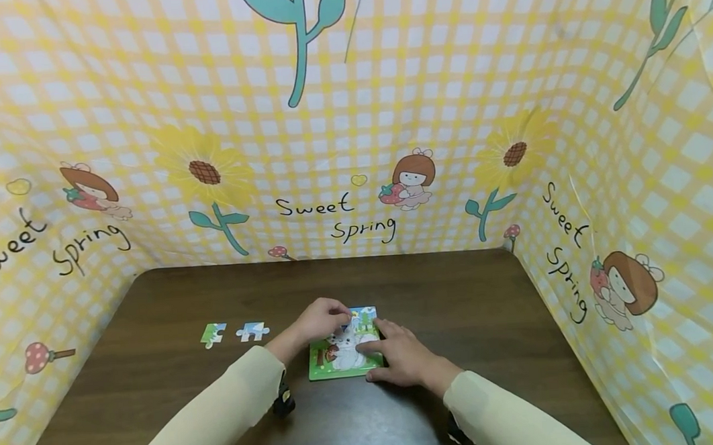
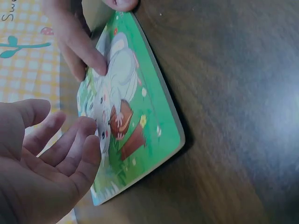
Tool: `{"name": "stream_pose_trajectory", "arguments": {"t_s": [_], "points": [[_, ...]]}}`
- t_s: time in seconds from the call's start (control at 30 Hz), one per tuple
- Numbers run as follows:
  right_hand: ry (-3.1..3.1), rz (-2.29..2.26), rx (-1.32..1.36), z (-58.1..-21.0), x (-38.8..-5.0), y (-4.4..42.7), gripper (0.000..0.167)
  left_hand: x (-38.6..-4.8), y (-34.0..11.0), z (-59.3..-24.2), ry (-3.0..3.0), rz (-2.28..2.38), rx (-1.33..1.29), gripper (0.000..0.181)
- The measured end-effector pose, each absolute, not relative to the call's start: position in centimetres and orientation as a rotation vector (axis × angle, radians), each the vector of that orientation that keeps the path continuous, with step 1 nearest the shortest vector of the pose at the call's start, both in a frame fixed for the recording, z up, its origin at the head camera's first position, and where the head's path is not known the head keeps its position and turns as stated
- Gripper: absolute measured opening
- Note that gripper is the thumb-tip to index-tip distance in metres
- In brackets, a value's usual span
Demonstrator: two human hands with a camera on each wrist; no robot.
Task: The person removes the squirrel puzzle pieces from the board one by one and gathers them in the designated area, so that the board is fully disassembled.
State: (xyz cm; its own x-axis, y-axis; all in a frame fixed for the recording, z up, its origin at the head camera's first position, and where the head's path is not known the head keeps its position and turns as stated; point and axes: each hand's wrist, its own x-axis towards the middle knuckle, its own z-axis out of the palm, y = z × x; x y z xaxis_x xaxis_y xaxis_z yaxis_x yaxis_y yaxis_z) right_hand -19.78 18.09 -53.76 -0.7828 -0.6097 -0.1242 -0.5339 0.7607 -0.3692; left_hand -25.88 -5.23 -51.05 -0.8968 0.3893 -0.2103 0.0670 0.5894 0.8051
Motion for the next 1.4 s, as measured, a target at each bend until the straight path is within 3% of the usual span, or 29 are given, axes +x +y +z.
{"name": "stream_pose_trajectory", "arguments": {"t_s": [0.73, 1.1, 1.4], "points": [[2.742, -0.481, -0.913, -53.3, -20.1, 18.1, 0.057, -26.1, -4.0, -51.0, 2.225, 1.416, 0.211, 0.03], [2.72, -0.471, -0.891, -53.3, -19.9, 18.0, 0.058, -26.5, -3.2, -51.9, 2.118, 1.526, 0.087, 0.043], [2.72, -0.46, -0.895, -53.5, -19.9, 18.0, 0.058, -26.6, -2.9, -52.0, 2.473, 1.32, 0.158, 0.019]]}}
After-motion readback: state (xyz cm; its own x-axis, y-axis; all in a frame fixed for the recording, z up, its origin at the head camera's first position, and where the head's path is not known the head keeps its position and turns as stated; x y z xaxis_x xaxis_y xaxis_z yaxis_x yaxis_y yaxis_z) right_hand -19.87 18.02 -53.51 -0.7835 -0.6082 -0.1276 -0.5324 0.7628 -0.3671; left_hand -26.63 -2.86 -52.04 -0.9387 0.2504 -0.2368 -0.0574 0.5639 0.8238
